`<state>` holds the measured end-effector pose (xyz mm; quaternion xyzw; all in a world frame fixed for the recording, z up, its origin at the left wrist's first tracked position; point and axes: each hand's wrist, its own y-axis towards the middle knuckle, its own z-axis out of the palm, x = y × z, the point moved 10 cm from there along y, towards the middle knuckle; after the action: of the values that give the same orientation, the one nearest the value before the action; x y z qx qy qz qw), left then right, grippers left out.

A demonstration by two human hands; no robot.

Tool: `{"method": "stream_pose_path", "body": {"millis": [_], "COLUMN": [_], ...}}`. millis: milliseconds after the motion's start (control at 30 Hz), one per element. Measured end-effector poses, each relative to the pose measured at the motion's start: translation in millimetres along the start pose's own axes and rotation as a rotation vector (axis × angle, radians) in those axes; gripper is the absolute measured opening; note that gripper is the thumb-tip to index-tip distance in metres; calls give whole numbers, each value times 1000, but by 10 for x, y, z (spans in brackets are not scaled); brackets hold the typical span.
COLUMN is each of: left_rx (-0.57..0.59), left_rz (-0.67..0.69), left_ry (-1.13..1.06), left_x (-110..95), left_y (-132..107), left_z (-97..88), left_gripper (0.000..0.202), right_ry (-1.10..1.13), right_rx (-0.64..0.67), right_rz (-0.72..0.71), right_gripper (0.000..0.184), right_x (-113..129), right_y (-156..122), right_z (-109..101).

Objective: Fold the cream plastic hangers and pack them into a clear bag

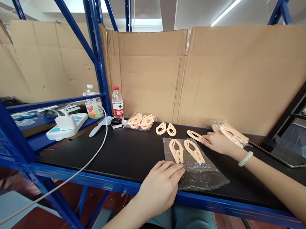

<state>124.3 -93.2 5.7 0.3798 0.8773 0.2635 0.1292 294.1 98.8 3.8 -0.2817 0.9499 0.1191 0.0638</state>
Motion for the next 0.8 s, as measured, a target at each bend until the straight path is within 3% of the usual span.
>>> {"method": "stream_pose_path", "body": {"millis": [200, 467, 800], "left_rx": [-9, -20, -19], "left_rz": [12, 26, 30], "left_ry": [15, 16, 25], "left_x": [-20, 10, 1], "left_y": [11, 19, 27], "left_z": [-29, -46, -47], "left_gripper": [36, 38, 37], "right_ry": [218, 330, 179], "right_rx": [-149, -212, -220], "right_rz": [-236, -221, -246], "right_gripper": [40, 36, 39], "right_x": [59, 6, 239], "right_y": [-333, -448, -573], "right_z": [-61, -27, -146]}}
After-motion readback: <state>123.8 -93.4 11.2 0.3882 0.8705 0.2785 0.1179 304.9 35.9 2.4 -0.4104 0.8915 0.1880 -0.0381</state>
